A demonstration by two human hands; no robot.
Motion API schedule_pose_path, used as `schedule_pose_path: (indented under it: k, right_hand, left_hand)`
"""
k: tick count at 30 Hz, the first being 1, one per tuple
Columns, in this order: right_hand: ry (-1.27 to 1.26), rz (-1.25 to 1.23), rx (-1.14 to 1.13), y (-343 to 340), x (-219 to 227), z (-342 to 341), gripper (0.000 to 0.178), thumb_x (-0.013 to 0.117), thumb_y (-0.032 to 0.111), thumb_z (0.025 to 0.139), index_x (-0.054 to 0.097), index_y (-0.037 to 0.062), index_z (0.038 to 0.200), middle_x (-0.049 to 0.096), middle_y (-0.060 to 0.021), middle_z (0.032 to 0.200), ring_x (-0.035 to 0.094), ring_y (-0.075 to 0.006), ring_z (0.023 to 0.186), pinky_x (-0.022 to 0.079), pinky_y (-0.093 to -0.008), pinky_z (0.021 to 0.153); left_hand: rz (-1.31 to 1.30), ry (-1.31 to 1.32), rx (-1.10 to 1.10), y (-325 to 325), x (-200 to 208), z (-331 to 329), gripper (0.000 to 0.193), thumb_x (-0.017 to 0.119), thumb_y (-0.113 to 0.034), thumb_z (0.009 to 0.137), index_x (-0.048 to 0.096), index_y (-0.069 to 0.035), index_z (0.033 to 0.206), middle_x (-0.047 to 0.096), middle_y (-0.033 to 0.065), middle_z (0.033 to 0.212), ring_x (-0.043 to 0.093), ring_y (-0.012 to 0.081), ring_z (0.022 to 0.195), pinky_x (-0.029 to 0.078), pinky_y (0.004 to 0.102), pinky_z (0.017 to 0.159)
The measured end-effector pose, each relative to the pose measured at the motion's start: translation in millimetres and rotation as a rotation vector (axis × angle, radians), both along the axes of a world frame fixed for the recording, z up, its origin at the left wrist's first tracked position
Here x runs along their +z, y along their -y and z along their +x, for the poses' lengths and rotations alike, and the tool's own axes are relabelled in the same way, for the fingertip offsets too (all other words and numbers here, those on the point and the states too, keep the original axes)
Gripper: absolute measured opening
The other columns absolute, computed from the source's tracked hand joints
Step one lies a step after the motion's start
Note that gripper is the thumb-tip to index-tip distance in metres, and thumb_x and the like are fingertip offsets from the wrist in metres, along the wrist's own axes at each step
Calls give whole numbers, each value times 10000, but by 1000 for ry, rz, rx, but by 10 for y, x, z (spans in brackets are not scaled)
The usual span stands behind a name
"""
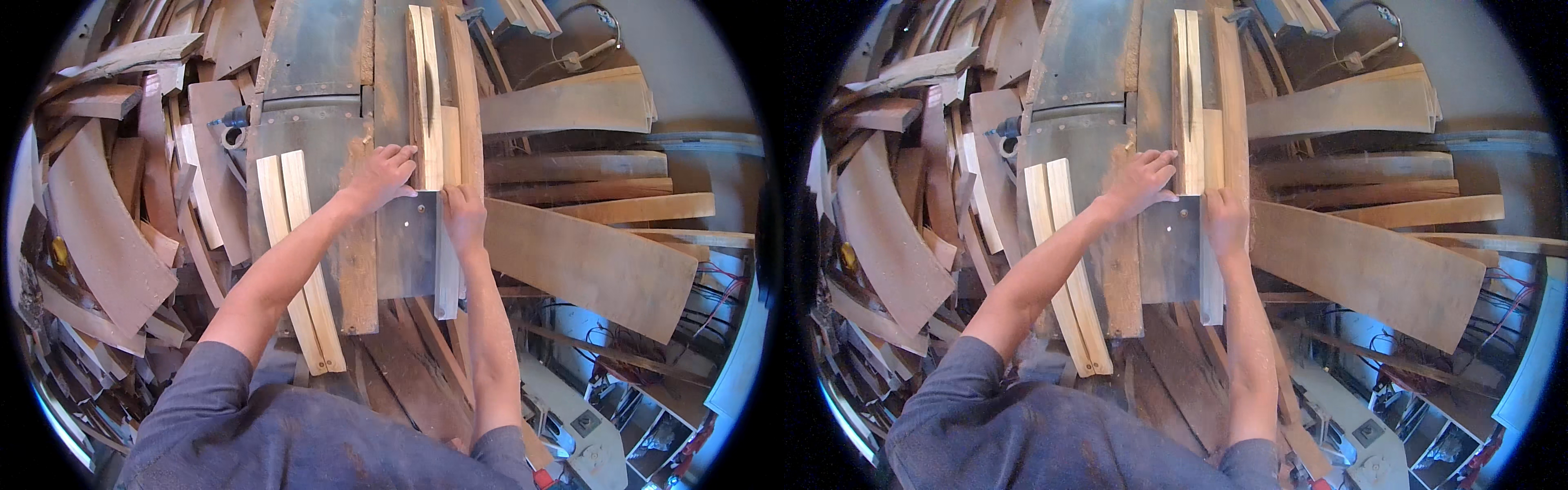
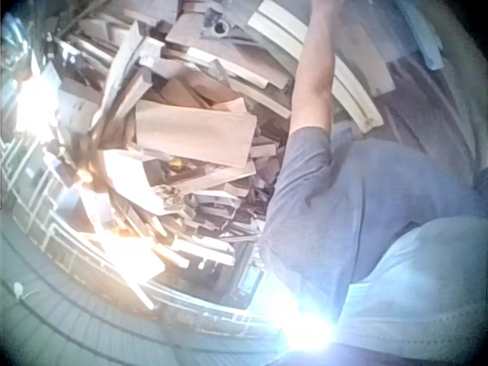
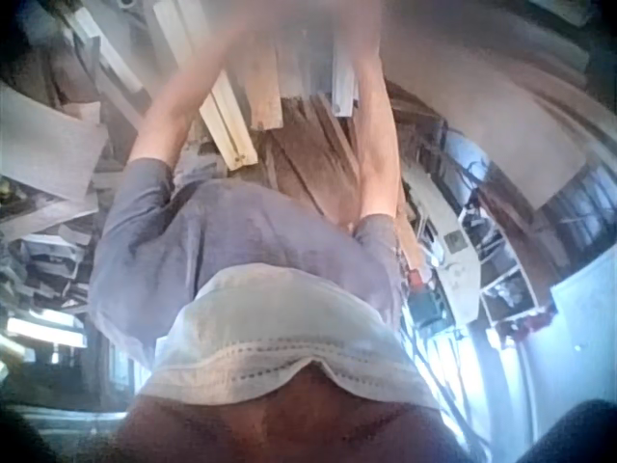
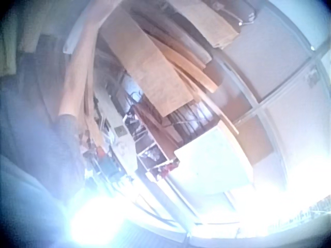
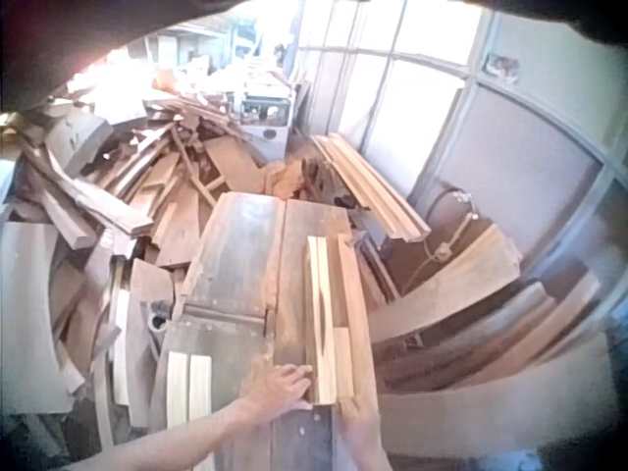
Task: The person uses a table saw to cut long wooden planks into smaller pieces. They feed the wood through the saw blade one at a time, guiding it with both hands, and then stack the cut pieces on a nearby workbench. The process is repeated for several different planks throughout the video.
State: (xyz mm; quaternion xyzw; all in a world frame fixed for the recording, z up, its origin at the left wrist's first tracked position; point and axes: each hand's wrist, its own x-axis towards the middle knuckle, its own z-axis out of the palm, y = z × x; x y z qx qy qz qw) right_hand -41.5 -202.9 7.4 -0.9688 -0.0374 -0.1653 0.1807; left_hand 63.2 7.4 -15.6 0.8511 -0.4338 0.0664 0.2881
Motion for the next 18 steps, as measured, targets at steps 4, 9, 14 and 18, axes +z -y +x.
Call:
schedule_pose_path:
  k: [4, 9, 14, 18]
  right_hand:
    - [49, -73, 15, 26, -83, 62, 115, 695, 92, 889, 691, 60, 1000, 622, -122, 843, 655, -338, 773, 542, -452, 672]
    - [50, -45, 9, 21, -100, 160, 126, 700, 95, 885, 686, 57, 1004, 621, -116, 846, 655, -332, 775, 539, -448, 670]
    - [80, -49, 2, 34, -145, 275, 113, 717, 78, 888, 701, 55, 997, 636, -116, 842, 662, -328, 787, 544, -439, 684]
    - [88, -34, -18, 3, -122, 372, 98, 718, 78, 889, 705, 55, 983, 642, -114, 837, 666, -324, 770, 546, -432, 682]
  left_hand:
    - [13, 4, -8, 9, 33, 71, 521, 870, -334, 694, 647, -19, 1043, 608, 154, 1384, 593, 343, 1214, 486, 469, 1007]
    - [25, -14, -8, 7, 71, 172, 514, 869, -322, 702, 648, -15, 1050, 603, 166, 1391, 585, 340, 1230, 474, 466, 1025]
    - [35, -12, -3, 16, 65, 280, 520, 869, -319, 701, 653, -14, 1063, 604, 164, 1390, 582, 333, 1232, 467, 465, 1035]
    - [38, -12, 2, 34, 39, 371, 528, 869, -320, 697, 654, -12, 1068, 604, 159, 1388, 583, 331, 1227, 465, 462, 1036]
